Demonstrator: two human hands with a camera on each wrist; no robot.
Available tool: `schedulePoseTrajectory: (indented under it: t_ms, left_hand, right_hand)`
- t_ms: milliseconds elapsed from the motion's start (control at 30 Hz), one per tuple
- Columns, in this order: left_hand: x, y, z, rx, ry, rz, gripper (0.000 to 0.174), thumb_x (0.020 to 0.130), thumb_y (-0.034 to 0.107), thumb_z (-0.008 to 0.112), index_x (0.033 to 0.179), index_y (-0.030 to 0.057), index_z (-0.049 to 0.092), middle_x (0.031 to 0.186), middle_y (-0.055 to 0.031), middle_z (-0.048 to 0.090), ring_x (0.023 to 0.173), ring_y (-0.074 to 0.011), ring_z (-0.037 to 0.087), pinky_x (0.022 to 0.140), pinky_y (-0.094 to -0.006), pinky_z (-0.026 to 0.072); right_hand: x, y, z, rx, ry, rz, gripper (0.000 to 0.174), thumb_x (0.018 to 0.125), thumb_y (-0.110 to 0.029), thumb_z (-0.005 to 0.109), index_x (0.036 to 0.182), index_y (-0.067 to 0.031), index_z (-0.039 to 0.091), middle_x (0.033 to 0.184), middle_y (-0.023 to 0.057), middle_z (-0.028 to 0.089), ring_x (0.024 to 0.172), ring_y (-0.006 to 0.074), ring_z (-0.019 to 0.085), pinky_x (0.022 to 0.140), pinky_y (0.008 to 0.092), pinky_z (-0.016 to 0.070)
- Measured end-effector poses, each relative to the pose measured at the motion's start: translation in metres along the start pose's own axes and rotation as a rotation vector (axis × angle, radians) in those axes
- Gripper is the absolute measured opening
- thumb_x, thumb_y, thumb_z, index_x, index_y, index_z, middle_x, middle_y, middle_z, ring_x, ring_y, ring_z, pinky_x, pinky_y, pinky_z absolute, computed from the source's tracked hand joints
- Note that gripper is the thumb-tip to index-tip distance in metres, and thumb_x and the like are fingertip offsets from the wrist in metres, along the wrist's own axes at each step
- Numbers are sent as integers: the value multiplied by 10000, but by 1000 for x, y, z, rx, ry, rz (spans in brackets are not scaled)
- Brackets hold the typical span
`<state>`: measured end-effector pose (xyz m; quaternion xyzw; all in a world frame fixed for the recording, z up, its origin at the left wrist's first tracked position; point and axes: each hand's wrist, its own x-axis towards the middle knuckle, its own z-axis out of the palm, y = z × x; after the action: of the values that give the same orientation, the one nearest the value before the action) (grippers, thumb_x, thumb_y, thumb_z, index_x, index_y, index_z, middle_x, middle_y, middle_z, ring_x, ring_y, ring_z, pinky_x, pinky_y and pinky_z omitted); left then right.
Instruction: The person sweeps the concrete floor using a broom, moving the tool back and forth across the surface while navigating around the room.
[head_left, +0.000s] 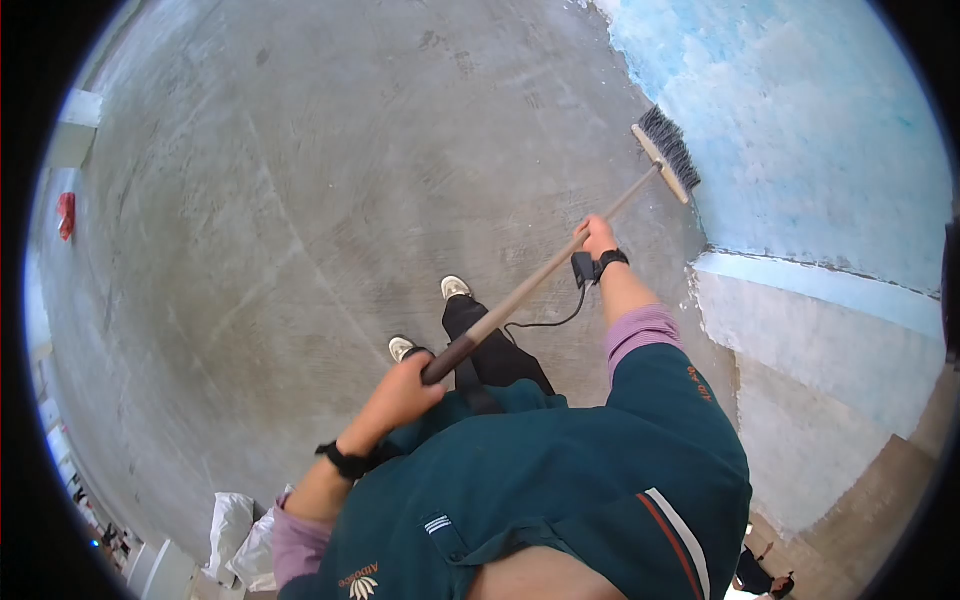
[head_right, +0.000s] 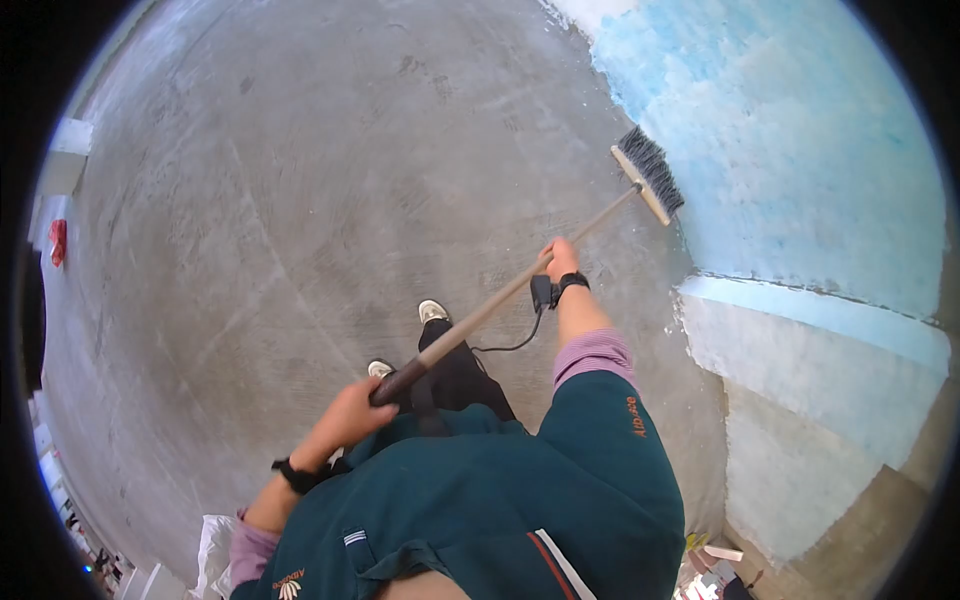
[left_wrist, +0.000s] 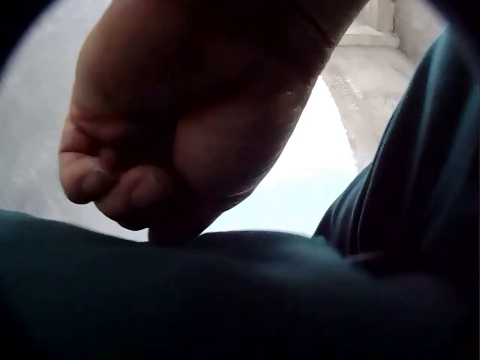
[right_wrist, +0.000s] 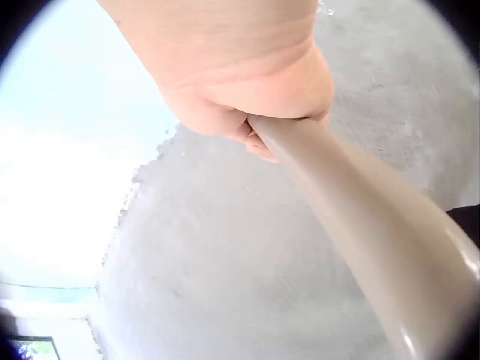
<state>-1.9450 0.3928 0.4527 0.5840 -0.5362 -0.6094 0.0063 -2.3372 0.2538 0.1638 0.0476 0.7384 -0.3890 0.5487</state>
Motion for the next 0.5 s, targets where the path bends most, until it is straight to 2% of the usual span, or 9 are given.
schedulePoseTrajectory:
  t_ms: [67,100,167,267,300,333,367,400,500]
  left_hand:
    - [36,10,3,-20,-29,30,275,620,169,554,816,-18,504,716,-194,540,692,-333,526,597,-374,399]
    - [57,9,9,0,-13,73,278,625,184,546,811,-18,507,721,-193,543,694,-332,530,602,-377,403]
    - [98,20,26,55,14,109,282,635,211,534,802,-15,513,729,-192,547,706,-333,533,618,-383,410]
    - [137,15,45,109,42,79,281,644,226,527,805,-4,514,735,-193,549,732,-335,533,637,-388,414]
    - [142,3,47,136,64,55,279,648,230,523,811,3,511,738,-193,550,746,-336,531,646,-391,415]
    - [138,-13,46,130,63,60,279,648,230,523,811,3,511,738,-193,550,746,-336,531,646,-391,415]
    - [132,-33,41,203,125,85,280,651,229,524,822,8,504,742,-189,550,752,-335,530,647,-394,413]
    - [123,-51,34,274,191,106,280,653,227,524,832,13,497,746,-185,551,758,-335,528,649,-398,411]
    - [71,-100,-7,279,147,52,286,655,233,537,834,16,487,754,-178,549,755,-332,523,640,-398,408]
  right_hand:
    - [-10,-20,13,452,-43,43,65,666,-51,436,629,-11,472,671,115,489,564,201,439,501,332,379]
    - [-19,-20,20,456,-43,36,65,666,-51,436,629,-11,472,671,115,489,564,201,439,501,332,379]
    - [-36,-18,39,106,-129,-60,90,685,-84,425,641,-9,447,644,102,454,592,200,444,504,336,377]
    - [-86,14,69,-53,-180,-26,138,725,-107,391,652,-6,452,661,101,445,611,201,448,516,334,384]
    - [-94,36,78,-90,-217,16,154,740,-119,384,658,-9,455,671,104,453,616,202,450,524,337,388]
    - [-95,63,82,-114,-395,72,181,789,-174,375,762,-13,452,689,105,462,633,200,462,542,347,403]
    - [-121,83,97,85,-368,136,218,810,-183,404,947,-27,337,723,101,449,635,199,464,557,366,430]
    - [-139,102,107,76,-359,128,245,811,-199,409,971,-35,323,792,106,448,651,209,474,577,391,441]
    - [-171,149,138,58,-428,187,265,799,-209,437,969,-32,337,813,104,450,672,223,486,619,396,442]
